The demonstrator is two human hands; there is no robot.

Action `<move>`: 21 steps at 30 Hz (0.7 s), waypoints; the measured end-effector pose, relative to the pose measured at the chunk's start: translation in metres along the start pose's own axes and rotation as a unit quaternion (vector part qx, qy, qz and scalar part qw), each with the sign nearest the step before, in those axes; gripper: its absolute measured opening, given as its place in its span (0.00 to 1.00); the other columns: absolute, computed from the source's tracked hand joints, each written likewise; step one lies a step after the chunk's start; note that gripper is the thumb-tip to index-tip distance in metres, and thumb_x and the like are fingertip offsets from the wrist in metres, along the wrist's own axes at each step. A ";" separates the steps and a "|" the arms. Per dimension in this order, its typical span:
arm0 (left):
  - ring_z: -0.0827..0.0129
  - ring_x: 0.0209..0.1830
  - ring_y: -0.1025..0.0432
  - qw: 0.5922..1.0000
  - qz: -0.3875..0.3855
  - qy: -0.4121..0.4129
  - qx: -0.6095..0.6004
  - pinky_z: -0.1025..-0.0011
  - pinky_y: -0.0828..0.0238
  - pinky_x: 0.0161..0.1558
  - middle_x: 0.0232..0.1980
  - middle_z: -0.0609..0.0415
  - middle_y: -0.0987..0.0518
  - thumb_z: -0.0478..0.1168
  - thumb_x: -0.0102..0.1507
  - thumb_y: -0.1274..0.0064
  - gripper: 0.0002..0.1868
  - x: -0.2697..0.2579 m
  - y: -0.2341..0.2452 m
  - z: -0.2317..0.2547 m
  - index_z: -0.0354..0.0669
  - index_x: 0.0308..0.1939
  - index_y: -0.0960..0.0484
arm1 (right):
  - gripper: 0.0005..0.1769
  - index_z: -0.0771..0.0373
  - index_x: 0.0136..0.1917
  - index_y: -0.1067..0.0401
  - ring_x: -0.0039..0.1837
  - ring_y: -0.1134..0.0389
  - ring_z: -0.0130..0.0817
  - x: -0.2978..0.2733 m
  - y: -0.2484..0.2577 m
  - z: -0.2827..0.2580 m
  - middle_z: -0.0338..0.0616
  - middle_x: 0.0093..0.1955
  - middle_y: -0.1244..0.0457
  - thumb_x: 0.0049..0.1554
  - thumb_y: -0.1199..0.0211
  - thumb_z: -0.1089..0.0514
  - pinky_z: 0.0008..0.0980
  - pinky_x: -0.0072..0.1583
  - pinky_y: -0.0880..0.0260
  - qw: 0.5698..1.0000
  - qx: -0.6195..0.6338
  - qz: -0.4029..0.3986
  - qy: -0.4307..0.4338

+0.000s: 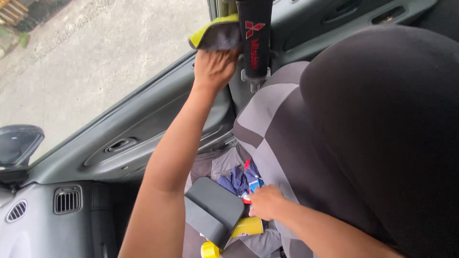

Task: Cleaning and wiping down various parts of a car's interior using foam cleaner and a microfiber cloth.

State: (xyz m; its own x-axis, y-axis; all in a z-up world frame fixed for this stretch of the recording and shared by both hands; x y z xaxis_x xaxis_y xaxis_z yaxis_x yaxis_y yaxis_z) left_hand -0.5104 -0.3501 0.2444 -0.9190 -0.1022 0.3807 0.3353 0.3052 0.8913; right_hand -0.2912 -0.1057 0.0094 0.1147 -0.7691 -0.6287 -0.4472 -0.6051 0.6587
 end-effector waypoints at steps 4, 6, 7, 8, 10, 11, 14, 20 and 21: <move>0.51 0.65 0.31 0.992 0.121 -0.021 0.020 0.55 0.36 0.64 0.63 0.45 0.22 0.40 0.70 0.54 0.19 -0.011 0.028 0.019 0.42 0.63 0.22 | 0.34 0.57 0.70 0.34 0.68 0.36 0.49 -0.010 0.007 -0.009 0.51 0.66 0.37 0.60 0.41 0.33 0.49 0.66 0.37 1.000 0.015 -0.017 -0.006; 0.52 0.65 0.30 0.988 0.150 -0.037 0.026 0.57 0.35 0.65 0.63 0.45 0.22 0.41 0.69 0.52 0.19 -0.015 0.027 0.020 0.42 0.63 0.22 | 0.34 0.56 0.70 0.34 0.68 0.36 0.49 -0.001 0.007 0.002 0.51 0.66 0.37 0.60 0.41 0.33 0.49 0.66 0.37 1.000 0.012 -0.008 -0.011; 0.53 0.65 0.30 0.983 0.174 -0.053 0.029 0.58 0.33 0.65 0.63 0.46 0.22 0.41 0.68 0.51 0.20 -0.021 0.027 0.024 0.42 0.63 0.22 | 0.34 0.56 0.70 0.34 0.68 0.36 0.49 0.001 0.004 0.006 0.51 0.66 0.37 0.60 0.41 0.33 0.49 0.66 0.37 1.000 0.013 -0.003 -0.013; 0.53 0.65 0.30 0.984 0.169 -0.051 0.026 0.58 0.33 0.65 0.63 0.46 0.22 0.41 0.68 0.51 0.20 -0.020 0.029 0.016 0.42 0.63 0.22 | 0.34 0.56 0.70 0.34 0.68 0.36 0.49 0.000 0.000 0.006 0.51 0.66 0.37 0.60 0.41 0.33 0.49 0.66 0.37 1.000 0.016 -0.009 -0.011; 0.53 0.64 0.29 0.995 0.096 -0.037 -0.013 0.56 0.33 0.64 0.63 0.48 0.21 0.45 0.69 0.47 0.19 -0.014 0.021 -0.009 0.44 0.62 0.21 | 0.34 0.56 0.69 0.32 0.68 0.35 0.49 0.003 -0.001 0.007 0.51 0.66 0.36 0.60 0.42 0.32 0.49 0.65 0.36 1.000 0.011 -0.003 -0.013; 0.53 0.64 0.29 0.995 0.090 -0.034 -0.011 0.56 0.33 0.64 0.63 0.48 0.21 0.45 0.69 0.47 0.19 -0.018 0.022 -0.014 0.44 0.62 0.21 | 0.34 0.56 0.69 0.32 0.68 0.35 0.49 0.000 -0.002 0.001 0.51 0.66 0.36 0.60 0.42 0.32 0.49 0.65 0.36 1.000 0.012 -0.007 -0.007; 0.52 0.64 0.29 0.994 0.098 0.011 -0.044 0.54 0.33 0.63 0.62 0.53 0.21 0.46 0.67 0.43 0.18 -0.015 0.040 -0.023 0.52 0.61 0.19 | 0.34 0.57 0.68 0.32 0.68 0.34 0.48 -0.003 0.006 0.000 0.50 0.65 0.35 0.60 0.42 0.32 0.49 0.65 0.36 1.000 0.024 -0.006 -0.019; 0.52 0.63 0.28 0.968 0.225 -0.105 -0.036 0.53 0.31 0.63 0.64 0.51 0.22 0.52 0.66 0.45 0.23 -0.019 0.117 0.040 0.47 0.61 0.19 | 0.35 0.58 0.67 0.32 0.68 0.35 0.49 -0.002 0.006 0.004 0.51 0.64 0.35 0.60 0.43 0.30 0.50 0.65 0.36 0.999 0.035 -0.004 -0.016; 0.54 0.60 0.27 0.974 0.199 -0.094 -0.046 0.55 0.30 0.60 0.61 0.53 0.22 0.54 0.66 0.46 0.22 -0.005 0.115 0.039 0.49 0.59 0.19 | 0.35 0.58 0.66 0.31 0.67 0.34 0.49 -0.004 0.011 0.005 0.51 0.64 0.35 0.60 0.44 0.30 0.49 0.65 0.35 0.999 0.039 0.002 -0.017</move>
State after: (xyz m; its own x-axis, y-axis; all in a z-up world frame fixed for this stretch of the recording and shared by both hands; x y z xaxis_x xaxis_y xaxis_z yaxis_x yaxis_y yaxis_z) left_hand -0.4753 -0.2776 0.3351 -0.7312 0.1853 0.6566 0.6822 0.1981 0.7038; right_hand -0.3010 -0.1081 0.0173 0.0833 -0.7637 -0.6402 -0.5149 -0.5830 0.6285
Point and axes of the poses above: each hand's wrist, its own x-axis towards the middle knuckle, its own y-axis out of the back of the hand, z = x × y, the point moved 10 cm from there along x, towards the middle knuckle
